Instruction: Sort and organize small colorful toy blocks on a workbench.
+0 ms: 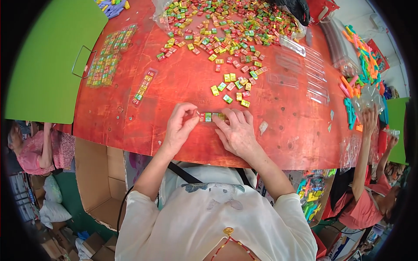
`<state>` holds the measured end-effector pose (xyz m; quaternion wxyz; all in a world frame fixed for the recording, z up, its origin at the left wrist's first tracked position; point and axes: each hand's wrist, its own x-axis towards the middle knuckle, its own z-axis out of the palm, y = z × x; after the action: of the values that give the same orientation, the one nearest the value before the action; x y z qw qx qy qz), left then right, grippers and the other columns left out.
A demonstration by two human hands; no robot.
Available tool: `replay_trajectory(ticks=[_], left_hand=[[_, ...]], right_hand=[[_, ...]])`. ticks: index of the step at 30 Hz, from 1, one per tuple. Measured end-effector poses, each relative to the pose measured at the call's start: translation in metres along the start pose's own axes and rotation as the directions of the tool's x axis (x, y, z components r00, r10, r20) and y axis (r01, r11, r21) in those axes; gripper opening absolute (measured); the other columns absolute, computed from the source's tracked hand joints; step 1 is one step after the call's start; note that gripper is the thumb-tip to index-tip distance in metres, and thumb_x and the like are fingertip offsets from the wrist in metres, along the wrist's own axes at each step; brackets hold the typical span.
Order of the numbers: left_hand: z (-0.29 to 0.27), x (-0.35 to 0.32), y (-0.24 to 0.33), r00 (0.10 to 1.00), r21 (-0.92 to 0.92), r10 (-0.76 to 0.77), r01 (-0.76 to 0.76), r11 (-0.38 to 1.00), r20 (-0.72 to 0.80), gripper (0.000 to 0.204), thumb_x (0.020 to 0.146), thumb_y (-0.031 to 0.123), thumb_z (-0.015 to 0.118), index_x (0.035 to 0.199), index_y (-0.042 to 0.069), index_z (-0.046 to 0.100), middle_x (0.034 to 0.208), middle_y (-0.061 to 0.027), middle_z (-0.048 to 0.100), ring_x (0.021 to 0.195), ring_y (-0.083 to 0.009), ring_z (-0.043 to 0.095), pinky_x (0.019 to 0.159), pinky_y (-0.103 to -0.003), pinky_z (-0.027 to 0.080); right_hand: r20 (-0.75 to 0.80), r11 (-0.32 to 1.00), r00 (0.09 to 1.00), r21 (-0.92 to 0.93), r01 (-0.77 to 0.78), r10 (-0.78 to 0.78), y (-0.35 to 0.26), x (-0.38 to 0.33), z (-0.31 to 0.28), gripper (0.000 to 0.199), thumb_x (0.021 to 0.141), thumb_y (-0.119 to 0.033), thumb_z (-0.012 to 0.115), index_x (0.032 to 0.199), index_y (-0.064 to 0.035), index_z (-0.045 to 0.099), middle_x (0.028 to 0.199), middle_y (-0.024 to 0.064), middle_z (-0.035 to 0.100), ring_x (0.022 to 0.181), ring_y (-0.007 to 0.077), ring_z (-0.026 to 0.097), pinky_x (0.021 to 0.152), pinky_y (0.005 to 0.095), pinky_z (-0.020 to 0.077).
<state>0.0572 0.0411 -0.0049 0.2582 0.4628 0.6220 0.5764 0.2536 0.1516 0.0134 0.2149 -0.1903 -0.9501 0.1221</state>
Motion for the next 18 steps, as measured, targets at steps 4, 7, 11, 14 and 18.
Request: replay_trajectory(ticks=[4, 7, 11, 14, 18], left_hand=[[-0.003, -0.005, -0.006, 0.979, -0.270, -0.204, 0.196, 0.943, -0.001, 0.022, 0.095, 0.009, 0.067, 0.115, 0.003, 0.061, 0.118, -0.0051, 0.058, 0.103, -0.0133, 0.056, 0.094, -0.030, 0.046], [-0.009, -0.003, -0.005, 0.993, -0.116, -0.110, 0.115, 0.987, 0.053, 0.027, 0.092, 0.009, 0.069, 0.116, 0.003, 0.061, 0.122, -0.0098, 0.058, 0.107, -0.0184, 0.059, 0.096, -0.033, 0.047], [-0.002, -0.001, 0.001, 0.981, 0.438, 0.155, -0.191, 0.878, 0.117, 0.032, 0.086, 0.011, 0.073, 0.115, 0.003, 0.062, 0.125, -0.0179, 0.058, 0.117, -0.0350, 0.057, 0.100, -0.042, 0.046], [0.009, 0.003, 0.009, 0.937, 0.692, 0.179, -0.343, 0.635, 0.299, 0.037, 0.083, 0.016, 0.075, 0.116, 0.005, 0.061, 0.128, -0.0165, 0.056, 0.120, -0.0380, 0.053, 0.102, -0.050, 0.041], [0.018, 0.004, 0.006, 0.928, 0.720, 0.170, -0.364, 0.590, 0.330, 0.045, 0.085, 0.023, 0.074, 0.124, 0.007, 0.061, 0.127, -0.0173, 0.055, 0.120, -0.0362, 0.051, 0.102, -0.053, 0.039]], right_hand=[[0.049, 0.997, 0.997, -0.046, 0.068, -0.066, -0.007, 0.008, 0.010, 0.041, 0.083, -0.024, 0.074, 0.122, -0.0112, 0.069, 0.125, 0.0113, 0.056, 0.116, 0.0275, 0.053, 0.100, 0.0472, 0.0370], [0.062, 0.996, 0.995, 0.010, 0.083, -0.084, -0.013, 0.014, 0.012, 0.039, 0.083, -0.024, 0.074, 0.120, -0.0106, 0.070, 0.127, 0.0122, 0.056, 0.118, 0.0284, 0.053, 0.100, 0.0474, 0.0369], [0.031, 0.998, 0.998, -0.009, 0.056, -0.056, -0.002, 0.007, 0.012, 0.042, 0.083, -0.022, 0.074, 0.122, -0.0101, 0.069, 0.131, 0.0129, 0.055, 0.122, 0.0295, 0.052, 0.101, 0.0485, 0.0367], [0.016, 0.999, 0.999, -0.013, 0.030, -0.029, 0.003, 0.003, 0.010, 0.042, 0.083, -0.022, 0.074, 0.123, -0.0097, 0.068, 0.131, 0.0122, 0.055, 0.122, 0.0296, 0.052, 0.101, 0.0489, 0.0366], [0.035, 0.999, 0.999, 0.017, -0.027, 0.027, 0.004, 0.000, 0.010, 0.042, 0.083, -0.021, 0.074, 0.123, -0.0098, 0.068, 0.131, 0.0114, 0.055, 0.123, 0.0297, 0.052, 0.102, 0.0491, 0.0366]])
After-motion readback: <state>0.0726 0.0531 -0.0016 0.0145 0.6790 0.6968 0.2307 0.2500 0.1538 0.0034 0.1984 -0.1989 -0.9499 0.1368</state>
